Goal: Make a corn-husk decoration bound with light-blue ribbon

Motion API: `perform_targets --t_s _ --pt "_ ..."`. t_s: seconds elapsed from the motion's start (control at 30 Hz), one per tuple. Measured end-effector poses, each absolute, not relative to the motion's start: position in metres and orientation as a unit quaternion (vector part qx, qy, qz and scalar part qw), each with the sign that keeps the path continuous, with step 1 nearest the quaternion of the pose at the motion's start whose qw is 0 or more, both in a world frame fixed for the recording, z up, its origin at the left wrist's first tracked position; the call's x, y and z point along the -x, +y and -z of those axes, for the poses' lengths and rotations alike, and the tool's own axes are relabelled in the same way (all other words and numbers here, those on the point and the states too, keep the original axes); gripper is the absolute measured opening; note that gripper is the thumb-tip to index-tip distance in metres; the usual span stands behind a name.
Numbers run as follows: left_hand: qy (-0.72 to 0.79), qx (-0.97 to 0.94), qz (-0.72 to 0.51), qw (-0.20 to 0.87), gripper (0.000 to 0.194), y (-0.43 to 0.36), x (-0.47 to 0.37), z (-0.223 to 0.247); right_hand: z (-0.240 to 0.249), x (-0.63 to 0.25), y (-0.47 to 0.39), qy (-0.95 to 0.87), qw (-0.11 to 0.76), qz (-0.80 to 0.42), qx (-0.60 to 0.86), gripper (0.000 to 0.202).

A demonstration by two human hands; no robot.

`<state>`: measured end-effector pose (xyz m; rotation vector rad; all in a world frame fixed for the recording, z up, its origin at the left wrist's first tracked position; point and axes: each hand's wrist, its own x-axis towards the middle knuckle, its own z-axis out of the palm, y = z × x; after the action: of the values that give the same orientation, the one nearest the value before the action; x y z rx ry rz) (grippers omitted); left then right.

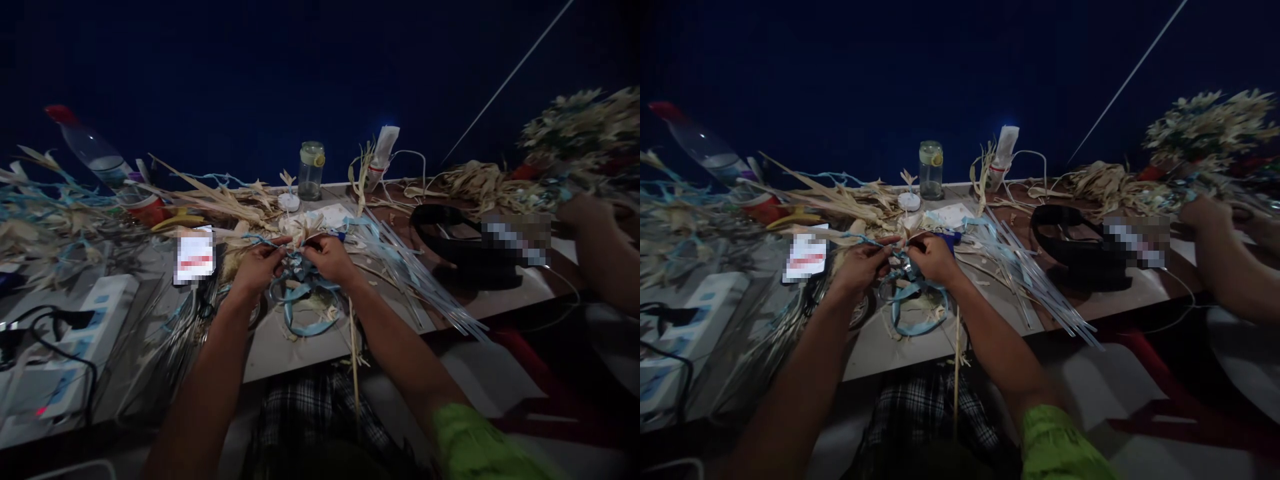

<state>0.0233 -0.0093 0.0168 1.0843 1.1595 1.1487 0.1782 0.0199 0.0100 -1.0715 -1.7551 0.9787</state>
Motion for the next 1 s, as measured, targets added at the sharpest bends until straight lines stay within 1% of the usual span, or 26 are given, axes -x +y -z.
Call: perform_targets --t_s 0.13,0.33,0.57,0.67,0.77,0.87,0.93,1.0 --pt "0.471 -0.465 -0.491 0.567 0.046 -0.0084 -0.0237 -0.0149 -0.0107 -0.1785 0.0209 -0.695 0.430 -0.384 0.429 0.021" --pt "0.444 -0.483 -0.471 0.589 0.051 -0.0081 -0.0221 -0.0133 -0.0110 -0.1796 0.0217 -0.701 0.423 -0.373 0.436 0.020" --pt "0.476 -0.484 -0.490 0.547 0.046 -0.0053 -0.0255 -0.0119 -0.0142 -0.1774 0.0192 -0.687 0.418 -0.400 0.439 0.019" --pt "0.472 -0.470 -0.516 0.539 0.044 -0.0052 -0.0278 -0.0105 -0.0150 -0.1764 0.0181 -0.638 0.448 -0.461 0.425 0.014" --pt "0.460 -0.443 -0.550 0.539 0.043 -0.0059 -0.0293 -0.0104 -0.0151 -0.1757 0.0166 -0.547 0.474 -0.582 0.371 0.016" --pt "0.463 -0.418 -0.560 0.545 0.044 -0.0062 -0.0290 -0.0112 -0.0143 -0.1738 0.0148 -0.487 0.421 -0.682 0.347 0.018" --pt "0.471 -0.419 -0.550 0.548 0.045 -0.0059 -0.0278 -0.0110 -0.0126 -0.1717 0.0144 -0.473 0.384 -0.700 0.372 0.023" --pt "0.483 -0.429 -0.539 0.541 0.043 -0.0053 -0.0266 -0.0092 -0.0107 -0.1697 0.0148 -0.464 0.372 -0.693 0.408 0.026"
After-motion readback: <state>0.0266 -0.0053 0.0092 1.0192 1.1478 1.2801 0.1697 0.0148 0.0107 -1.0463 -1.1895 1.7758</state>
